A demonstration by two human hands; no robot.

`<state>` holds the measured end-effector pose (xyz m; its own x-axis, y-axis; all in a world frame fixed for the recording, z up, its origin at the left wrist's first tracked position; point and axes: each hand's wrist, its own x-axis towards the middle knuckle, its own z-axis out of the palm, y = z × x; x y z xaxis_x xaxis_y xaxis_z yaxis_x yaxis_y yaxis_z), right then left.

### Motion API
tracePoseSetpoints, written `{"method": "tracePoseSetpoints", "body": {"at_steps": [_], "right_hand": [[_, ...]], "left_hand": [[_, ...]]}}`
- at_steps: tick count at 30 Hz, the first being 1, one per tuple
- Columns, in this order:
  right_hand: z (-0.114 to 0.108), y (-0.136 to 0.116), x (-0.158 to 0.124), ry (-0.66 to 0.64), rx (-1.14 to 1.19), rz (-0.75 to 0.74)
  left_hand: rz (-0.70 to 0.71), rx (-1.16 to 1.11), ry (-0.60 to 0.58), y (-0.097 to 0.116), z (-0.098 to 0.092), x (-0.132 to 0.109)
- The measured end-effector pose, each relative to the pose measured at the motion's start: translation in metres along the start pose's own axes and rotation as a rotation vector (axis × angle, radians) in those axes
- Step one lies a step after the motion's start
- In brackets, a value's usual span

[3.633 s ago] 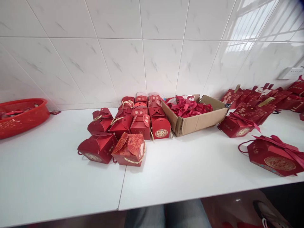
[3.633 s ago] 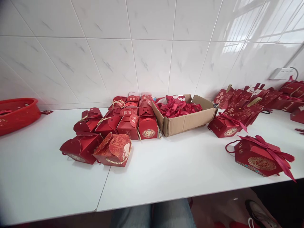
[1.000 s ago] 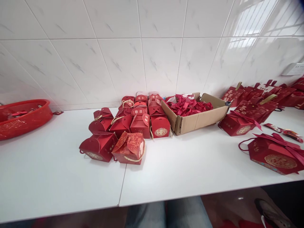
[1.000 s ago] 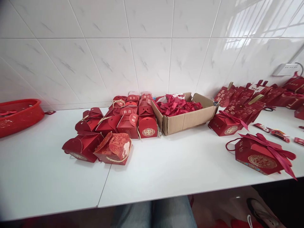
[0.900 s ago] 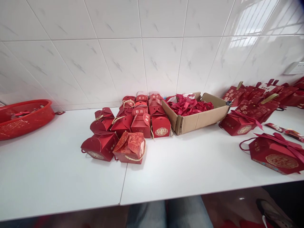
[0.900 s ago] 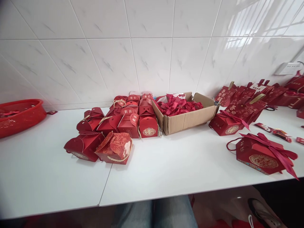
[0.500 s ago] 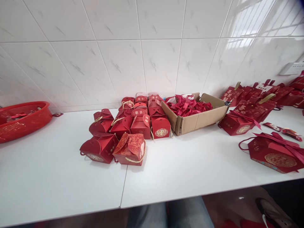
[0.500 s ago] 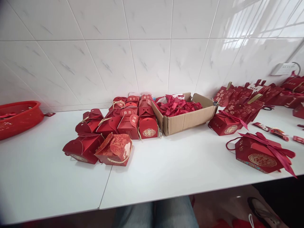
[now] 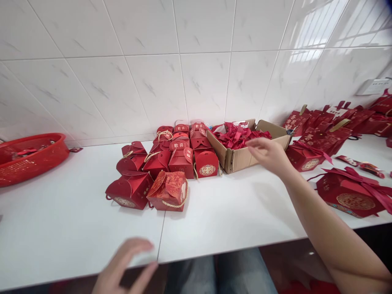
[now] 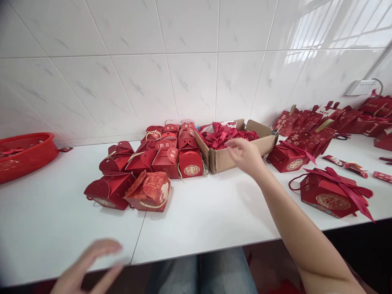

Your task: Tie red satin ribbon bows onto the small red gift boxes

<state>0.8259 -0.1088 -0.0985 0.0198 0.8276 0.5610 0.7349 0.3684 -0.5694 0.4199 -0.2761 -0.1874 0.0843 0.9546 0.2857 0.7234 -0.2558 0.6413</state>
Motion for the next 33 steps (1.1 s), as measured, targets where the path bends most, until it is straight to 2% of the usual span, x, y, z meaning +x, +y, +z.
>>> {"method": "tracePoseSetpoints", "body": {"at_steps": [1,2,5,9,13,16,18,22,25,27,30,33], "right_hand": [[0.003,0.010,0.018,0.013,-0.067,0.070],[0.007,0.018,0.035,0.004,-0.150,0.129],[0.023,0.033,0.067,-0.015,-0.208,0.181],[0.042,0.041,0.079,-0.124,-0.222,0.174],[0.049,0.048,0.079,-0.239,-0.250,0.192],[0.049,0.052,0.082,-0.301,-0.243,0.191],[0.048,0.052,0.085,-0.298,-0.230,0.190],[0.039,0.048,0.088,-0.121,-0.221,0.227],[0.024,0.043,0.087,0.061,-0.205,0.254],[0.014,0.038,0.085,0.222,-0.105,0.230],[0.003,0.030,0.081,0.458,0.158,0.093],[-0.005,0.023,0.077,0.562,0.336,-0.075]], "left_hand": [[0.077,0.079,0.174,0.001,0.001,0.017],[0.110,0.145,0.291,0.003,0.005,0.035],[0.115,0.254,0.392,0.011,0.030,0.075],[0.021,0.293,0.474,0.016,0.062,0.097],[-0.021,0.161,0.418,0.014,0.068,0.101],[0.006,0.060,0.303,0.012,0.061,0.102],[0.032,-0.007,0.195,0.013,0.056,0.103],[0.118,-0.062,-0.079,0.023,0.053,0.106],[0.140,-0.067,-0.212,0.034,0.057,0.112],[0.131,-0.074,-0.226,0.041,0.063,0.117],[0.099,-0.012,-0.186,0.049,0.073,0.123],[0.046,0.107,-0.117,0.055,0.083,0.125]]}}
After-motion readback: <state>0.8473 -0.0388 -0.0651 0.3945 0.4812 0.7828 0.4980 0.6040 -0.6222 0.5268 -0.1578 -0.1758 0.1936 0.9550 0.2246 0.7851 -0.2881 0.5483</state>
